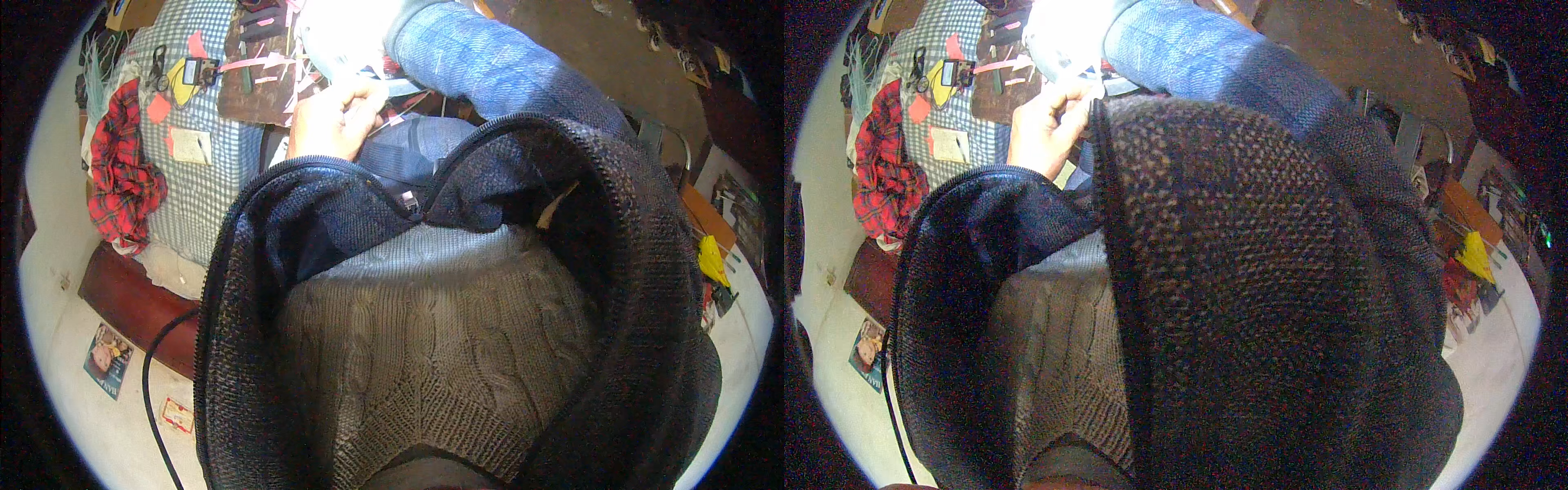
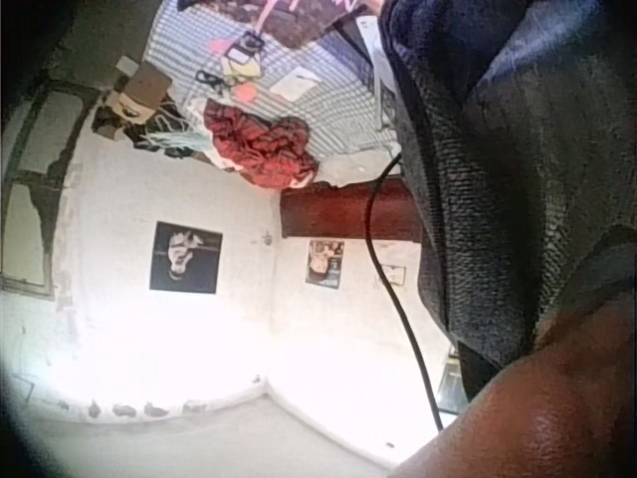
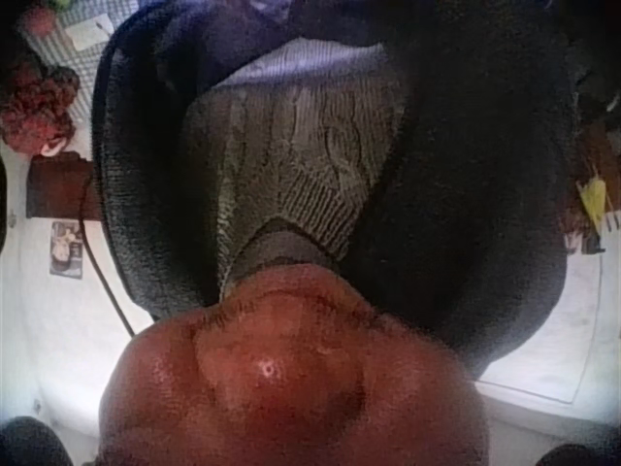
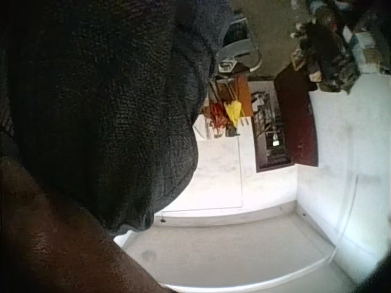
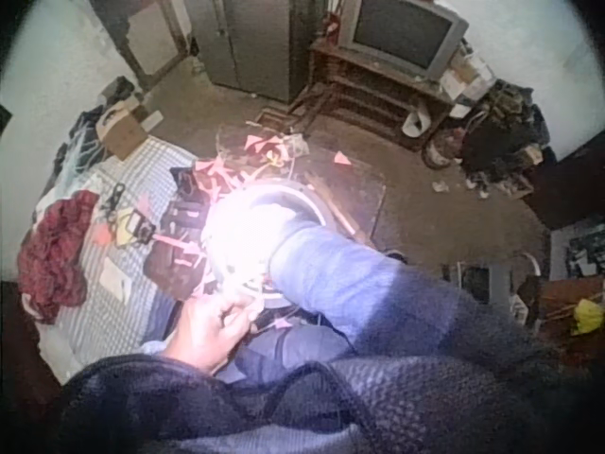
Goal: The person repeatedly wraps a white strip around a circular electrical component, using a yellow stick to tuck and adjust the strip. The person also handles a small white rectangular object and a yellow stick during the process.
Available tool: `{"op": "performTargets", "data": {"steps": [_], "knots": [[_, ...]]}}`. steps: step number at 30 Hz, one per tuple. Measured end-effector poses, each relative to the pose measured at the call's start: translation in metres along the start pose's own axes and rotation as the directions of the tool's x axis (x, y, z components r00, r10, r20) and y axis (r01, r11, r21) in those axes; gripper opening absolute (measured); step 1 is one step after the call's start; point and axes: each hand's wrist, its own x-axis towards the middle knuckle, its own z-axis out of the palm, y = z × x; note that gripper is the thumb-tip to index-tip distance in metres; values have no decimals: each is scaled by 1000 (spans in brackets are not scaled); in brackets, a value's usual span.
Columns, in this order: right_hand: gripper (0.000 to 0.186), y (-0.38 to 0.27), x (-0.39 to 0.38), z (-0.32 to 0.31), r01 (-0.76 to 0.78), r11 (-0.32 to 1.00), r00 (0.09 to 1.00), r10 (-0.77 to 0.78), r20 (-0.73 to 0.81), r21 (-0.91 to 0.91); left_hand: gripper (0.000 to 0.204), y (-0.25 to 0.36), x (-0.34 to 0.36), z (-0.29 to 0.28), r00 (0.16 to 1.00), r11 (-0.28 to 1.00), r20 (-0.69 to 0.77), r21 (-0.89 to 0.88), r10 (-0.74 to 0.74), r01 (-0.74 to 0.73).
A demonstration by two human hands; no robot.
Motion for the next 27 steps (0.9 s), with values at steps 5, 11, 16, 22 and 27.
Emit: {"op": "performTargets", "data": {"steps": [5, 11, 16, 22, 27], "knots": [[20, -6, -3, -1, -8, 1000, 997, 10, -81, 26, 15, -3, 9, 7, 998, 996, -26, -61, -65, 64], [20, 2, 7, 11, -68, 997, 989, 71, -126, 24, 21, -7, 23, 15, 973, 964, -98, 188, 208, -187], [20, 0, 8, 21, 7, 1000, 981, -1, -195, 30, 22, -17, 27, 16, 949, 942, -149, 232, 279, -241], [20, -6, 3, 15, 17, 999, 979, -24, -201, -36, 24, -27, 24, 16, 877, 897, -283, 333, 389, -290], [21, -6, 0, 13, 27, 999, 966, -35, -255, -38, 23, -27, 34, 16, 870, 838, -235, 459, 434, -294]]}}
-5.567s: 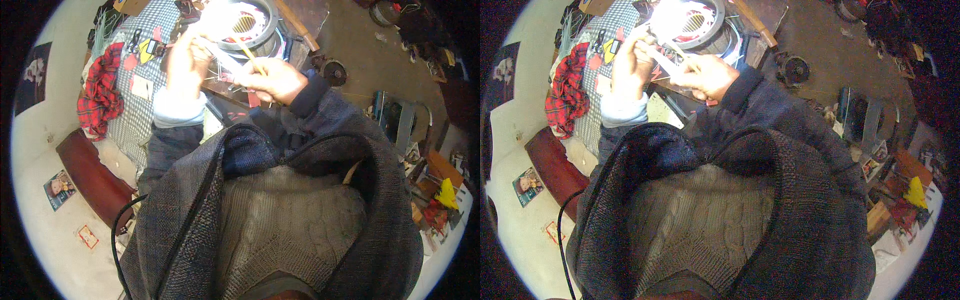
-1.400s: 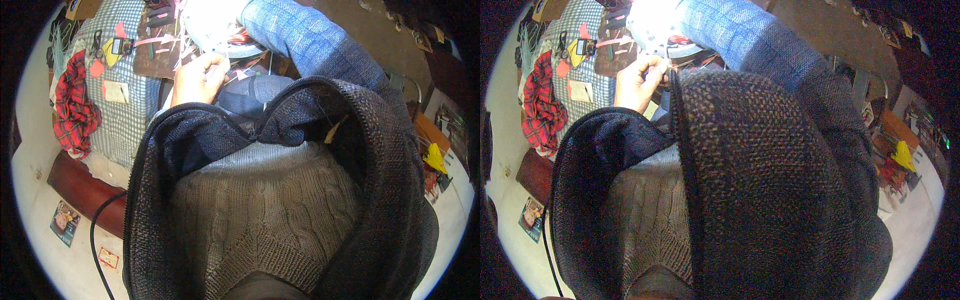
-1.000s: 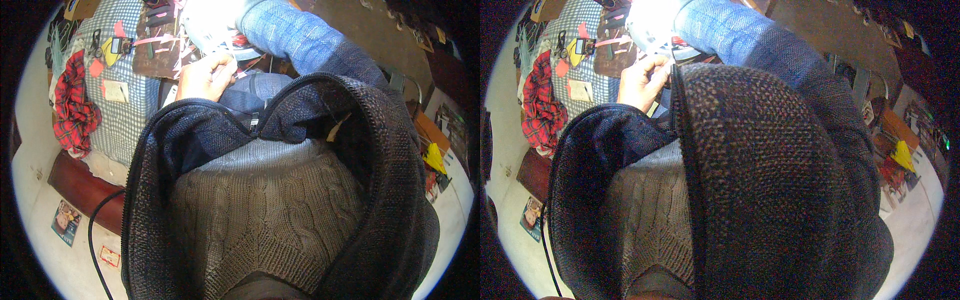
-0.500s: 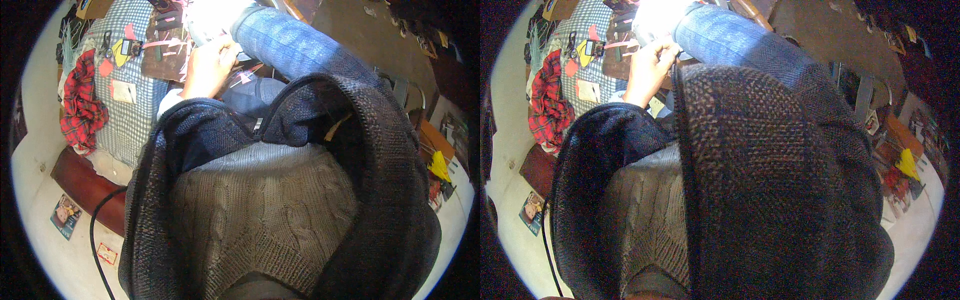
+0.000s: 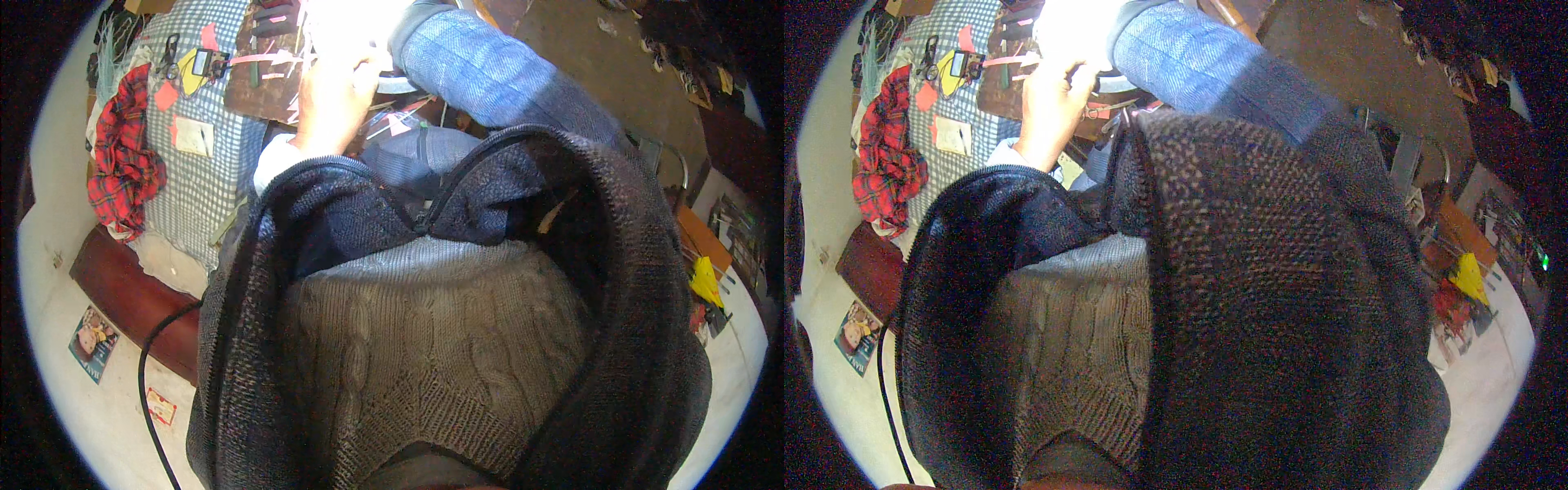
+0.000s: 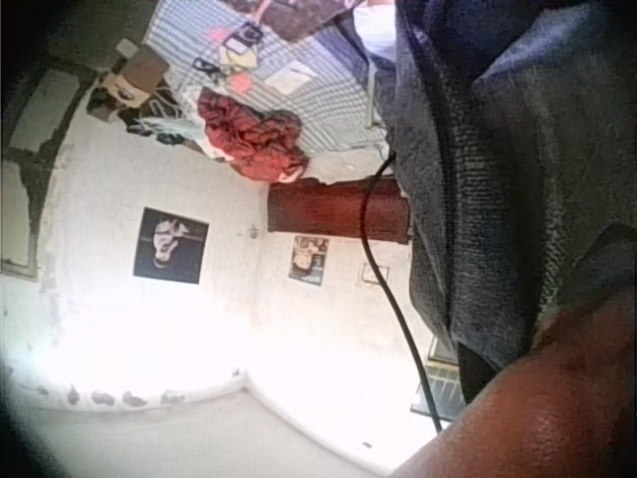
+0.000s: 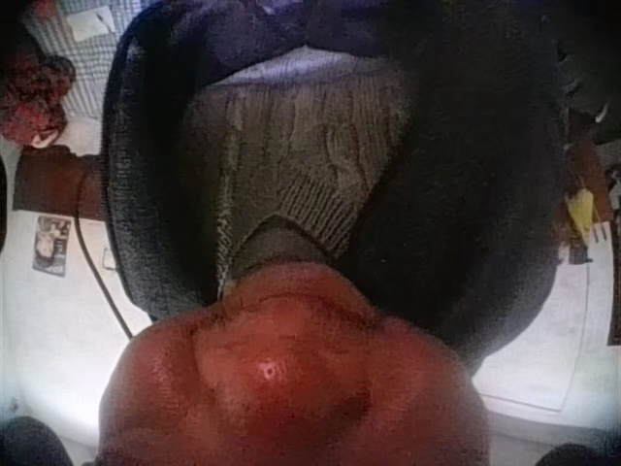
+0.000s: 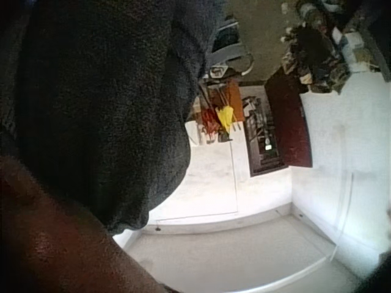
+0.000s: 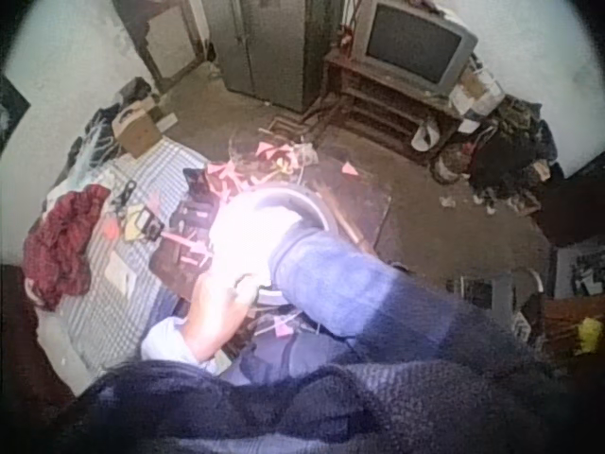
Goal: The person repeatedly wraps a white strip around a circular electrical component, using a yellow stick to tuck and adjust the strip. The person also handles a small white rectangular object and a yellow stick during the process.
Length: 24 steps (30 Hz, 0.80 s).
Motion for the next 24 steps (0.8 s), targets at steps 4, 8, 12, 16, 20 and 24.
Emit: {"op": "performTargets", "data": {"steps": [4, 8, 12, 16, 20, 24], "knots": [[21, 14, -12, 2, 80, 995, 985, -70, -159, 59, 23, -2, 1, 6, 999, 998, -5, 47, 49, -49], [22, 23, -18, 5, 119, 991, 966, -100, -238, 65, 21, -4, 0, 13, 998, 990, 9, 130, 56, -56], [22, 18, -11, 9, 72, 997, 975, -76, -207, -28, 21, -5, 1, 15, 998, 992, 25, 116, 53, -55], [23, 15, -3, 14, 68, 996, 976, -79, -204, -62, 21, -4, 3, 13, 998, 991, 34, 118, 57, -61], [23, 15, 2, 20, 67, 995, 974, -82, -212, -78, 20, -4, 3, 12, 998, 991, 34, 121, 56, -60], [23, 18, 2, 22, 67, 996, 978, -78, -194, -65, 19, -5, 4, 13, 997, 994, 13, 82, 76, -77]]}}
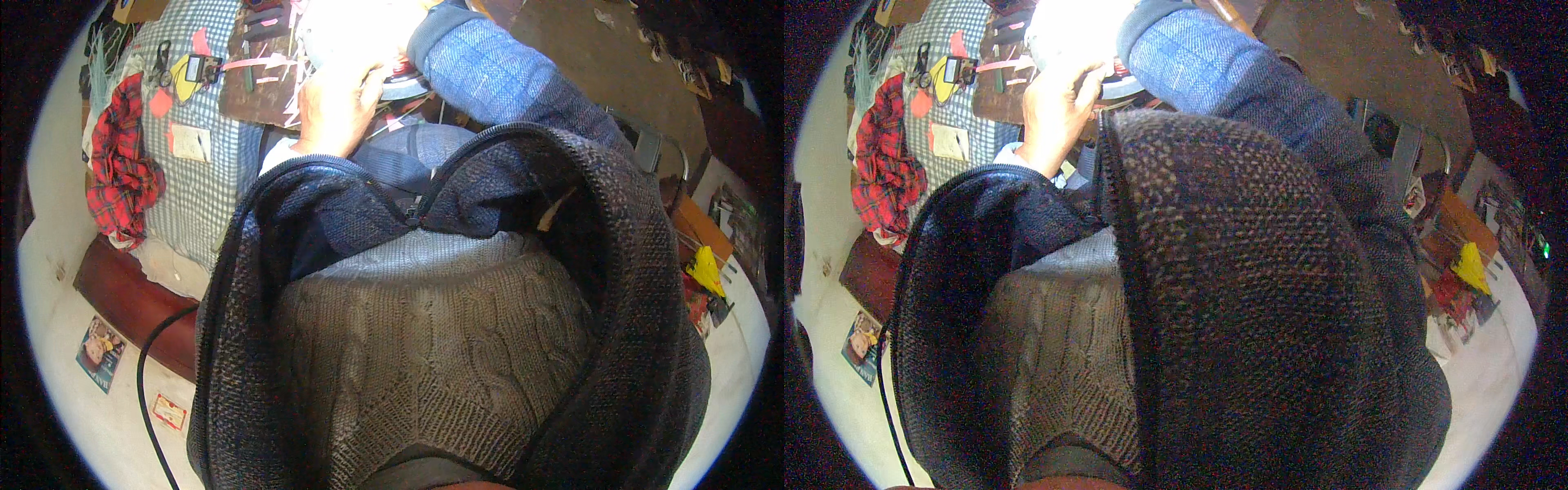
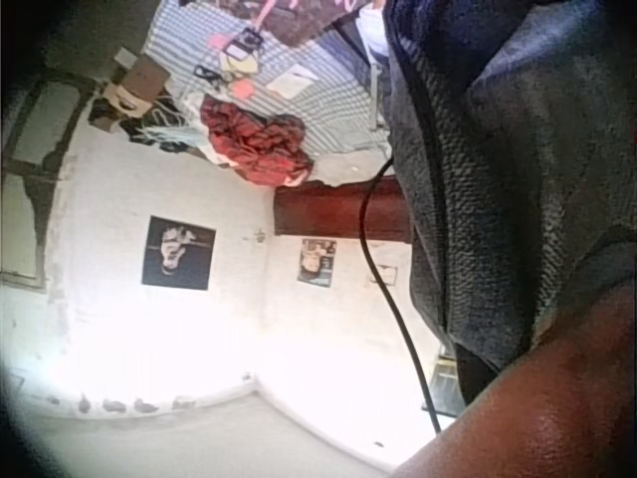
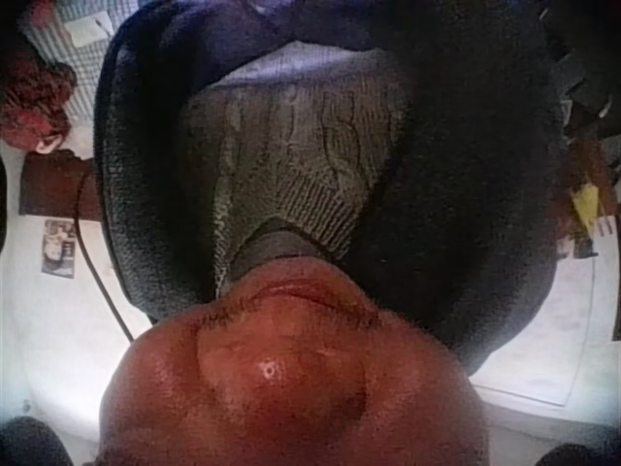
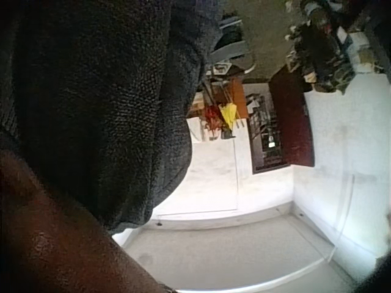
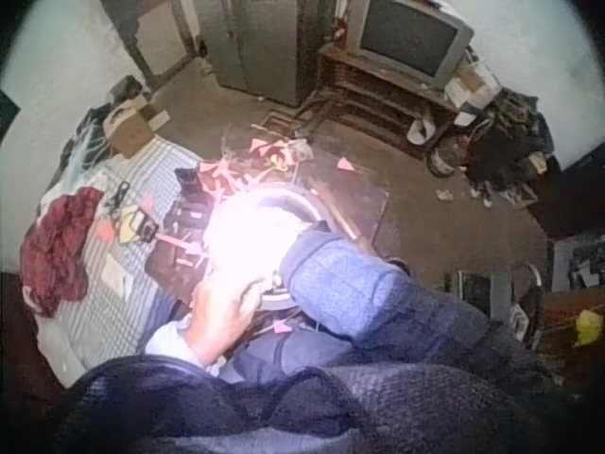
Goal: The person repeatedly wraps a white strip around a circular electrical component, using a yellow stick to tuck and adjust the strip. The person also handles a small white rectangular object and a yellow stick during the process.
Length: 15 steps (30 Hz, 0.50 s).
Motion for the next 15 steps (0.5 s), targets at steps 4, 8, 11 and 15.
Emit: {"op": "performTargets", "data": {"steps": [4, 8, 11, 15], "knots": [[23, 3, -6, 3, 32, 991, 997, -23, -67, 127, 18, 1, 1, -1, 1000, 1000, -7, -17, 5, -5], [24, -1, -7, 16, -169, 975, 984, 176, -32, 146, 18, 8, 1, -3, 999, 999, -6, -22, -33, 33], [24, -4, -3, 26, -259, 962, 966, 259, 14, 82, 17, 13, 1, -3, 998, 998, -11, 24, -54, 55], [25, -4, -2, 22, -199, 964, 968, 221, -115, 175, 17, 15, 0, -2, 998, 999, -69, 44, -6, 9]]}}
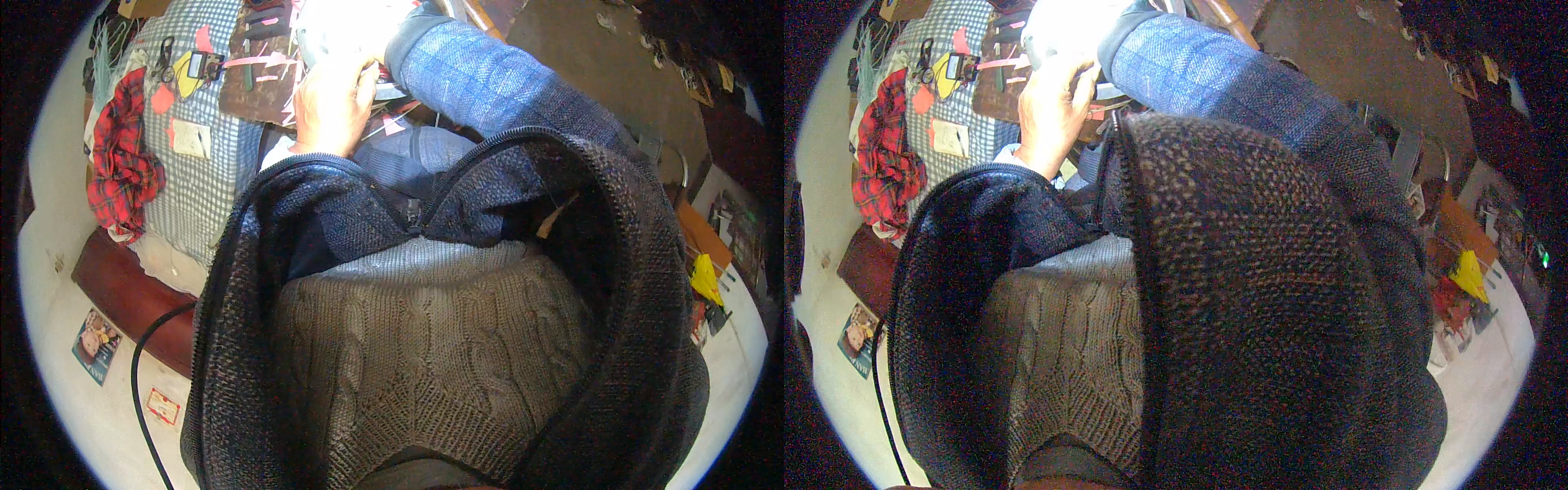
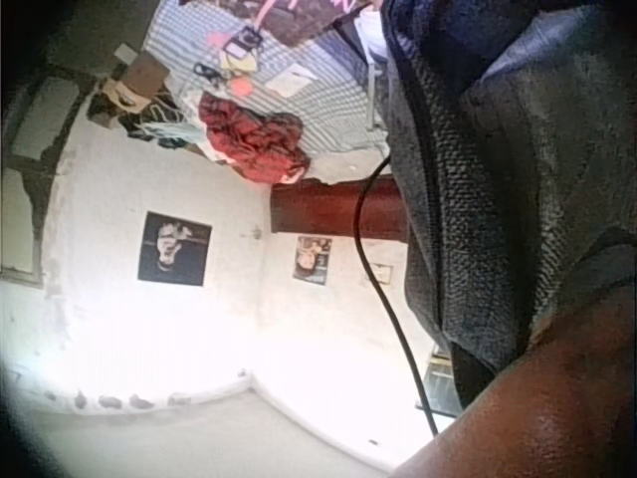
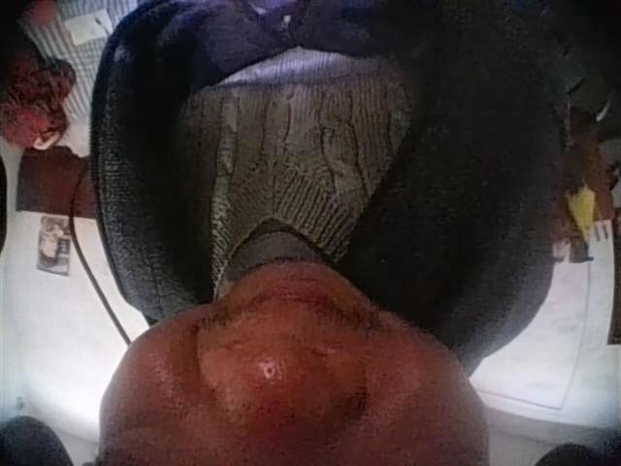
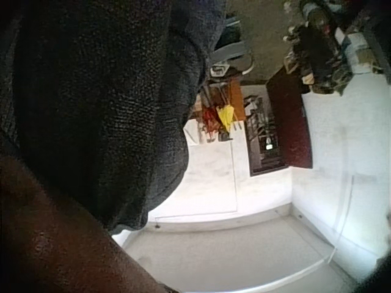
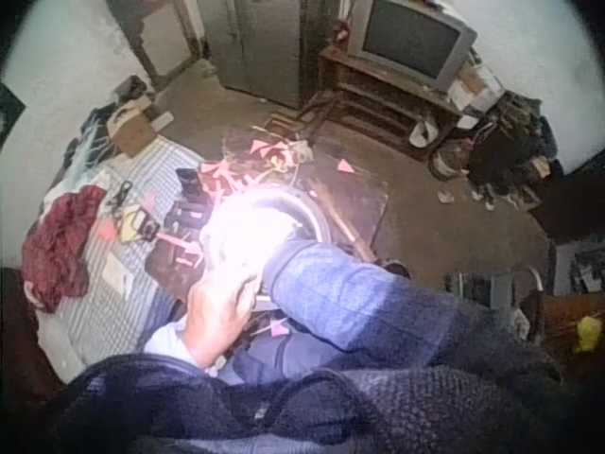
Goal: The person repeatedly wraps a white strip around a circular electrical component, using a yellow stick to tuck and adjust the strip. The person also handles a small white rectangular object and a yellow stick during the process.
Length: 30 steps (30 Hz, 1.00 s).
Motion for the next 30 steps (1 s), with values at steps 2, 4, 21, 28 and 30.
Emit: {"op": "performTargets", "data": {"steps": [2, 4, 21, 28, 30], "knots": [[25, 0, -1, -11, -18, 994, 989, 33, 143, -107, 16, -2, 0, 2, 999, 1000, -26, 13, 23, -22], [24, -3, 2, -21, 3, 988, 970, 34, 239, -156, 16, -6, 1, 4, 997, 996, -58, 82, 48, -43], [19, 14, 3, -7, 324, 937, 945, -326, 4, -131, 24, -2, -7, 14, 987, 984, -38, 96, 153, -149], [22, 5, 2, -9, 186, 964, 980, -195, -32, -192, 23, -3, -5, 10, 985, 983, 22, 66, 169, -170], [23, 2, 3, -13, 182, 950, 983, -166, 83, -253, 22, -4, -6, 10, 985, 985, 64, 53, 162, -165]]}}
